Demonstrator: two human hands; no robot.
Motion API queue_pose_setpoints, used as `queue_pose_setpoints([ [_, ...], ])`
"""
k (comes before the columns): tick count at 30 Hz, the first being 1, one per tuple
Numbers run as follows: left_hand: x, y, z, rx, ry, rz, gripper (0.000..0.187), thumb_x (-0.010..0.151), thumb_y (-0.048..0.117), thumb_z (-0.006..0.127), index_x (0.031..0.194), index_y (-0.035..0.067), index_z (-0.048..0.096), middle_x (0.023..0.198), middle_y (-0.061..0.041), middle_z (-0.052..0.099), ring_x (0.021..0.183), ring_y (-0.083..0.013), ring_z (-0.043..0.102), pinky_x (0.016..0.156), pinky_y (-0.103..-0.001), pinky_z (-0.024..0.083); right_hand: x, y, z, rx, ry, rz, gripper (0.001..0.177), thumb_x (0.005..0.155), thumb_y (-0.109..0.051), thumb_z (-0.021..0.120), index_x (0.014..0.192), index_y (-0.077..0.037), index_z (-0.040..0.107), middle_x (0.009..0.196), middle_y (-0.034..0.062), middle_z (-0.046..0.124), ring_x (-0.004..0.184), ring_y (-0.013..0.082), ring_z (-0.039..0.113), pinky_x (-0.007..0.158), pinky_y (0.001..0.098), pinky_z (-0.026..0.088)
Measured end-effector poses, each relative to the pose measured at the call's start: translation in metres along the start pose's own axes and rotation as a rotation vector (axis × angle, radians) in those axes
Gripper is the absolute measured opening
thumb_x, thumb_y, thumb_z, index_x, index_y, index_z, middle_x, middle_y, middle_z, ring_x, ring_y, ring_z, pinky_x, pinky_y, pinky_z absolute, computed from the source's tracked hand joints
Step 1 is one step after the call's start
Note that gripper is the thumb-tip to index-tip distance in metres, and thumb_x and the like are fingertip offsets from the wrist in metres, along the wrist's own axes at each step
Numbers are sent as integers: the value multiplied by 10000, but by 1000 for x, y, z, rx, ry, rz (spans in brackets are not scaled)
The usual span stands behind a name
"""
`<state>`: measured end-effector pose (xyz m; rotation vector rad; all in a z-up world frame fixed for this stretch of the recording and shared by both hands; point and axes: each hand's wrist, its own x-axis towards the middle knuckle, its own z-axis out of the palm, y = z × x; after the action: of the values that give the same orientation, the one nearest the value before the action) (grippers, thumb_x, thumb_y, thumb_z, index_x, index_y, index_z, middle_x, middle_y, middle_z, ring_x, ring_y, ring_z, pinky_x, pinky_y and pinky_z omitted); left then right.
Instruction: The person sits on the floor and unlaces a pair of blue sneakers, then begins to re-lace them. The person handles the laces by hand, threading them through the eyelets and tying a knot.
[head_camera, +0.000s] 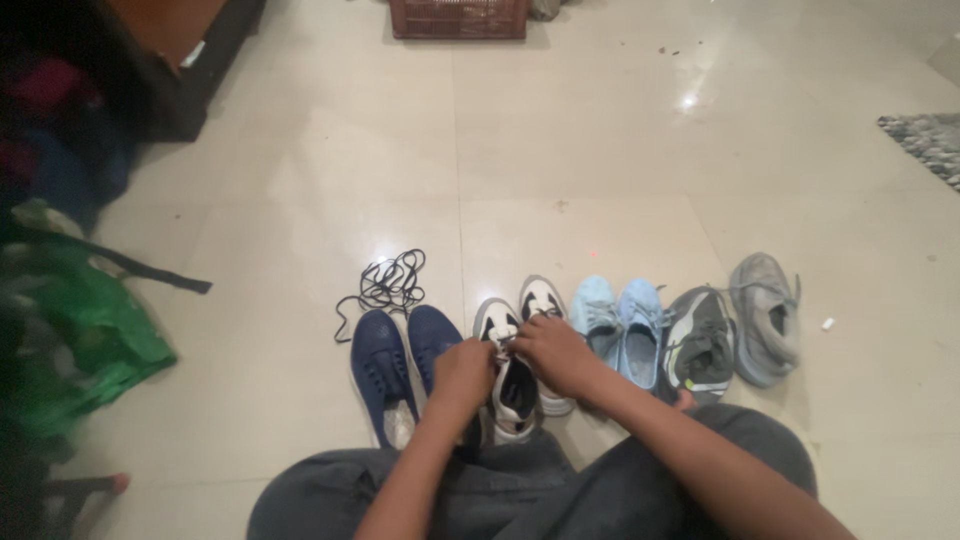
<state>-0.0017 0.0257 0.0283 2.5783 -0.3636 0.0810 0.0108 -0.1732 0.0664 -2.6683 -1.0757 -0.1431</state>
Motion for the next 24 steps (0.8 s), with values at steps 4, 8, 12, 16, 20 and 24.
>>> queue_pose_setpoints([
  [4,7,2,17,-48,102,179,125,811,47,636,881,97,727,870,-158,723,854,-387,712,715,-502,562,-2,3,9,-82,59,-74,204,804,-122,636,983,-100,730,959,60,667,1016,279,606,860,443,459],
  [8,2,-2,20,-49,61,198,100,822,85,648,886,94,725,870,-154,720,840,-392,705,709,-510,553,-5,7,13,-93,23,-56,180,811,-107,626,964,-89,719,974,61,674,1021,276,617,853,438,468],
  [12,2,1,26,-232,96,60,202,822,105,641,981,112,766,875,-176,735,845,-405,702,736,-512,552,2,10,15,131,56,35,216,813,-59,600,955,-122,750,948,83,700,990,308,660,833,448,517],
  [16,9,-1,32,-344,-36,-178,229,881,280,700,966,69,723,871,-175,735,856,-378,718,753,-481,570,10,14,12,94,-25,1,179,784,-77,626,923,-101,736,926,100,700,950,330,677,785,454,537],
  [20,6,-4,28,-267,-64,-162,228,832,305,725,947,111,758,879,-143,758,872,-355,727,766,-470,569,13,11,9,20,-80,-62,146,816,-114,637,930,-113,728,917,79,695,935,305,685,746,441,542],
  [24,5,3,24,-220,-61,-140,228,806,311,743,943,130,758,872,-121,764,872,-344,731,763,-469,569,14,10,8,-130,-100,-158,128,842,-151,632,929,-156,726,907,26,699,925,251,688,728,431,526],
])
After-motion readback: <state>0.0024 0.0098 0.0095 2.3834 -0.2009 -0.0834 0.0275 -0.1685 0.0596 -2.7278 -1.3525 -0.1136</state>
